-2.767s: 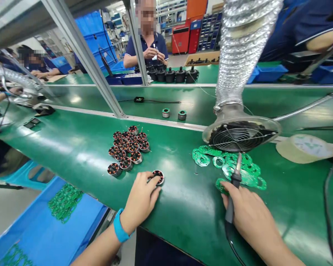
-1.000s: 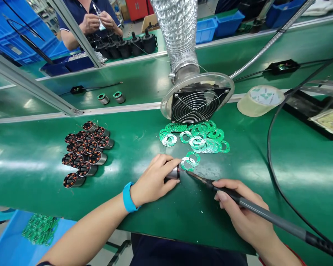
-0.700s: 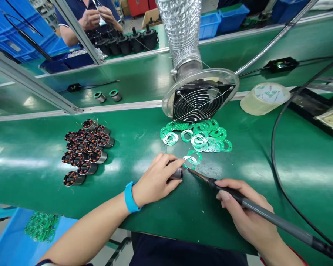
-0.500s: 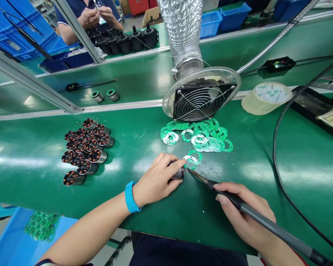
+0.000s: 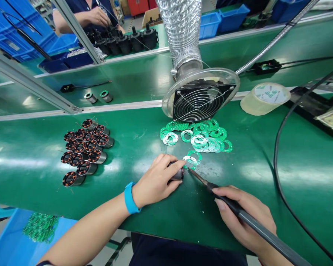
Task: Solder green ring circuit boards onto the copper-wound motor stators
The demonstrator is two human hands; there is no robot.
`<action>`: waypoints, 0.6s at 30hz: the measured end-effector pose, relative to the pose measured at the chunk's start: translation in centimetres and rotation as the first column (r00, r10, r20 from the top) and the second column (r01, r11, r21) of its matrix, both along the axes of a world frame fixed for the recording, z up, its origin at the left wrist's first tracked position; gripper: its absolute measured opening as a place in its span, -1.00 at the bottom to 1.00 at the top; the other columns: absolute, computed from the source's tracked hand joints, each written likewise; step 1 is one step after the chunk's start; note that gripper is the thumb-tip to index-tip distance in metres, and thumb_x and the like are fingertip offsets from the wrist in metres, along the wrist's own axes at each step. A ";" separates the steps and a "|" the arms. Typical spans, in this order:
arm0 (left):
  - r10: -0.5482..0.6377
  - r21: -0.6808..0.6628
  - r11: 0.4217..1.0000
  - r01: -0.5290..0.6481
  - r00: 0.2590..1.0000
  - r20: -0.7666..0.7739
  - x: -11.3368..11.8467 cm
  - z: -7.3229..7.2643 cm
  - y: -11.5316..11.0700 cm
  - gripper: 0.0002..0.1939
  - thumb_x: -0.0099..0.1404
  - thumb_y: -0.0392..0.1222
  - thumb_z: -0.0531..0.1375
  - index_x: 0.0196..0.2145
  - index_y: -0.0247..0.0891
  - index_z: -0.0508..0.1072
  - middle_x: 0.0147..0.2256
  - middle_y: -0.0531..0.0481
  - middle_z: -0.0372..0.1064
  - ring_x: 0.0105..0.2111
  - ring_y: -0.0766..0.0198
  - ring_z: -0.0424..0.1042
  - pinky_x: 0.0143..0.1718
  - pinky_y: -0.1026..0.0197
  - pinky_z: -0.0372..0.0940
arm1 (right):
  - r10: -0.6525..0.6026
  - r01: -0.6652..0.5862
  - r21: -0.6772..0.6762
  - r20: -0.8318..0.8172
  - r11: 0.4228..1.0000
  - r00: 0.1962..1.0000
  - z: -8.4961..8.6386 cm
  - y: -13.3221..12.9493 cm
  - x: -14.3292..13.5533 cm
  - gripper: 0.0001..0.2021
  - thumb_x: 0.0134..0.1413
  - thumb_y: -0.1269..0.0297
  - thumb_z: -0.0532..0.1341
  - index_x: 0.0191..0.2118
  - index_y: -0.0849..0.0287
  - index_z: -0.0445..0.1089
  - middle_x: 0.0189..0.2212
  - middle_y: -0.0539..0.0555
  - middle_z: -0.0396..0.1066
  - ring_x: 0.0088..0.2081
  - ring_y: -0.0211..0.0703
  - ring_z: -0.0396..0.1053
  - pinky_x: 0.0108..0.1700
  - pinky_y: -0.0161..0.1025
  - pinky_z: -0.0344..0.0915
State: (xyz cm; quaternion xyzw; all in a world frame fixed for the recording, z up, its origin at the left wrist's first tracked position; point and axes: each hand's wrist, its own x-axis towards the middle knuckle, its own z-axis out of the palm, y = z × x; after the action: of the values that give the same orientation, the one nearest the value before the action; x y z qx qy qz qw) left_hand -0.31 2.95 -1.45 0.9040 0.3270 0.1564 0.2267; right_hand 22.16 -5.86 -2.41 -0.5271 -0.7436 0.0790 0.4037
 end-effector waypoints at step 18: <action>-0.002 0.041 0.999 0.002 1.000 -0.016 0.0 0.2 0.1 -0.62 0.35 -0.29 0.12 0.11 -0.29 0.28 -0.07 -0.19 0.32 -0.12 0.11 0.29 -0.10 0.06 0.31 | -0.072 0.069 -0.026 -0.093 0.997 0.993 -0.1 -0.1 0.0 -0.90 0.28 0.27 0.14 -0.16 0.09 0.37 -0.44 -0.01 0.53 -0.53 -0.30 0.47 -0.49 -0.40 0.36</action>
State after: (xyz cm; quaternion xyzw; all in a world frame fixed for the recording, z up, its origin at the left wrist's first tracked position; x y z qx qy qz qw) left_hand -0.29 3.01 -1.28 0.9100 0.3246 0.1555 0.2058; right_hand 22.20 -5.95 -2.55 -0.5533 -0.7037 0.0980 0.4348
